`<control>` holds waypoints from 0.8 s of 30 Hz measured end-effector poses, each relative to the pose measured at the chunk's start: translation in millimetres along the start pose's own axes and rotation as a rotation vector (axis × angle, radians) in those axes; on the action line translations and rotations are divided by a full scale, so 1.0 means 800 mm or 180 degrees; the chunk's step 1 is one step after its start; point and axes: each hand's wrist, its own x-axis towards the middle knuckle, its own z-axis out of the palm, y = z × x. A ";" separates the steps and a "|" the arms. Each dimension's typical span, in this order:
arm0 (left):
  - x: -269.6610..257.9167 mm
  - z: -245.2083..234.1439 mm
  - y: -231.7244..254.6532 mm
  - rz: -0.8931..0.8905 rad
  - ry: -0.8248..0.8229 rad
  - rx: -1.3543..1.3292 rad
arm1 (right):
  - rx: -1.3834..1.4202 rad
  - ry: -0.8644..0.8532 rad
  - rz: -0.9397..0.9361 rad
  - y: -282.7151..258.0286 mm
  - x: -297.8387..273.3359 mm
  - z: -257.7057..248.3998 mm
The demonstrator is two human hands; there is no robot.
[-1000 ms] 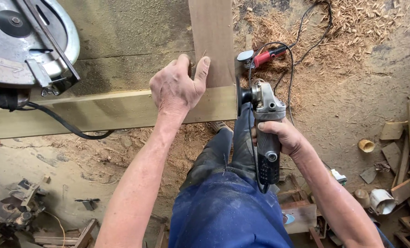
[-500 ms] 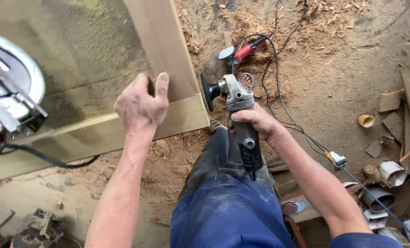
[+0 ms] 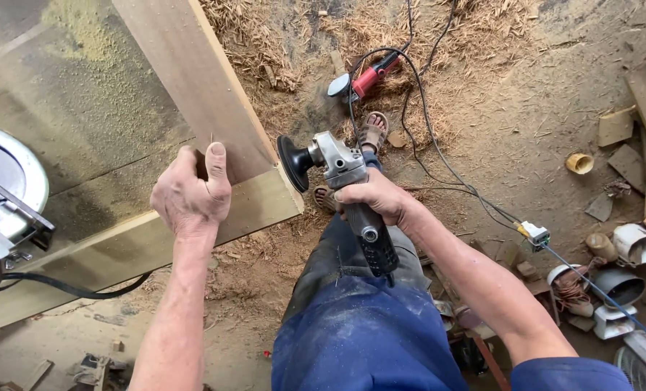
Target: Using an angle grinder to sand the edge of a wooden board
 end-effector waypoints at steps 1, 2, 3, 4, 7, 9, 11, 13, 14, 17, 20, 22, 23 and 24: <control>0.001 0.000 0.001 0.0006 0.0000 0.0003 | 0.0006 0.0000 -0.0004 0.001 0.000 -0.001; 0.001 0.001 0.001 0.0001 0.0002 0.0009 | -0.0016 -0.0016 0.0002 0.004 0.000 -0.001; 0.000 0.001 0.000 -0.0003 0.0005 0.0015 | -0.0038 -0.0031 0.0007 0.007 0.000 -0.001; 0.001 0.001 0.001 -0.0003 0.0004 0.0022 | -0.0033 -0.0036 0.0009 0.006 -0.003 -0.001; 0.000 0.000 0.001 -0.0010 0.0002 -0.0037 | -0.0042 -0.0074 0.0033 0.011 -0.011 -0.002; 0.000 -0.001 0.001 0.0004 0.0017 -0.0042 | -0.0031 -0.0108 0.0065 0.017 -0.014 -0.006; 0.001 0.005 -0.001 -0.0005 0.0044 -0.0017 | -0.0043 -0.0126 0.0121 0.020 -0.021 -0.009; 0.000 0.008 0.000 -0.0038 0.0073 0.0009 | -0.0071 -0.0156 0.0192 0.027 -0.031 -0.016; 0.000 0.008 0.002 -0.0064 0.0090 -0.0023 | -0.0025 -0.0227 0.0209 0.031 -0.034 -0.021; 0.004 0.001 0.008 -0.0116 0.0106 -0.0069 | -0.0054 -0.0308 0.0256 0.016 -0.040 -0.013; 0.002 -0.004 0.008 -0.0118 0.0090 -0.0141 | -0.0149 -0.0303 0.0243 0.019 -0.035 -0.011; 0.000 -0.005 0.007 -0.0110 0.0125 -0.0208 | -0.0204 -0.0317 0.0179 0.028 -0.039 -0.016; -0.001 -0.006 0.005 -0.0094 0.0117 -0.0191 | -0.0217 -0.0286 0.0264 0.034 -0.045 -0.020; -0.001 -0.004 0.004 -0.0083 0.0109 -0.0184 | -0.0240 -0.0249 0.0350 0.038 -0.050 -0.026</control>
